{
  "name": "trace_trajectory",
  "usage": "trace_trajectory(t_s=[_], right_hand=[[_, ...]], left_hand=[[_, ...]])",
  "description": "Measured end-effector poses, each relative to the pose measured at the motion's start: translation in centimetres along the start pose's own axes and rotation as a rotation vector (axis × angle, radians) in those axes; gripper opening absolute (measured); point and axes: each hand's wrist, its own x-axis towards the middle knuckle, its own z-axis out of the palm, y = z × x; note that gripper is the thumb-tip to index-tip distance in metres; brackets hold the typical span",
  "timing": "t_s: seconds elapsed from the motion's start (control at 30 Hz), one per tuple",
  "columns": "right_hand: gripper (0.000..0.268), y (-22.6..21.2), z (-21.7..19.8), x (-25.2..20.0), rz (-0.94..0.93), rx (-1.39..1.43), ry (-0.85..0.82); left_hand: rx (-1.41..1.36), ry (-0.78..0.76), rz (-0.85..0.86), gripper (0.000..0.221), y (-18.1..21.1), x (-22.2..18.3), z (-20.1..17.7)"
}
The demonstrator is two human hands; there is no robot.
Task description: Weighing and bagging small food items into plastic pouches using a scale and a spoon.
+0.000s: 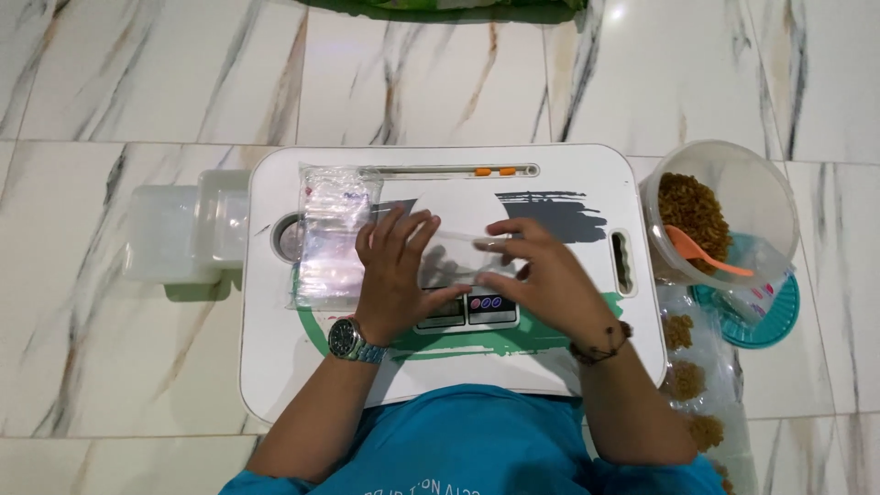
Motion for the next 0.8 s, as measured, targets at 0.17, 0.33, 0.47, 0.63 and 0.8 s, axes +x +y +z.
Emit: trace_trajectory(t_s=[0.17,0.33,0.47,0.63,0.8], right_hand=[[0.040,-0.1,1.5,-0.5,-0.039,-0.069,-0.040],[0.034,0.4,0.4,-1.1,-0.102,0.157,0.015],[0.020,6.0,-2.2,-0.6,-0.219,0.220,0.332],[0.016,13.6,-10.4,-0.7,0.053,-0.135,0.662],[0.030,30.4,-15.5,-2.3,0.580,-0.723,0.480]], left_hand=[[-0.089,-0.017,0.127,0.074,-0.8,-1.5,1.5],[-0.209,0.075,0.217,0.063,-1.2,-0.9,0.8],[-0.415,0.214,0.122,0.077,-2.8,-1.4,0.5],[-1.036,0.234,-0.311,0.091,-1.2,-1.8,-0.4],[-1.286,0.128,-0.596,0.094,-0.7,-1.2,-1.7]])
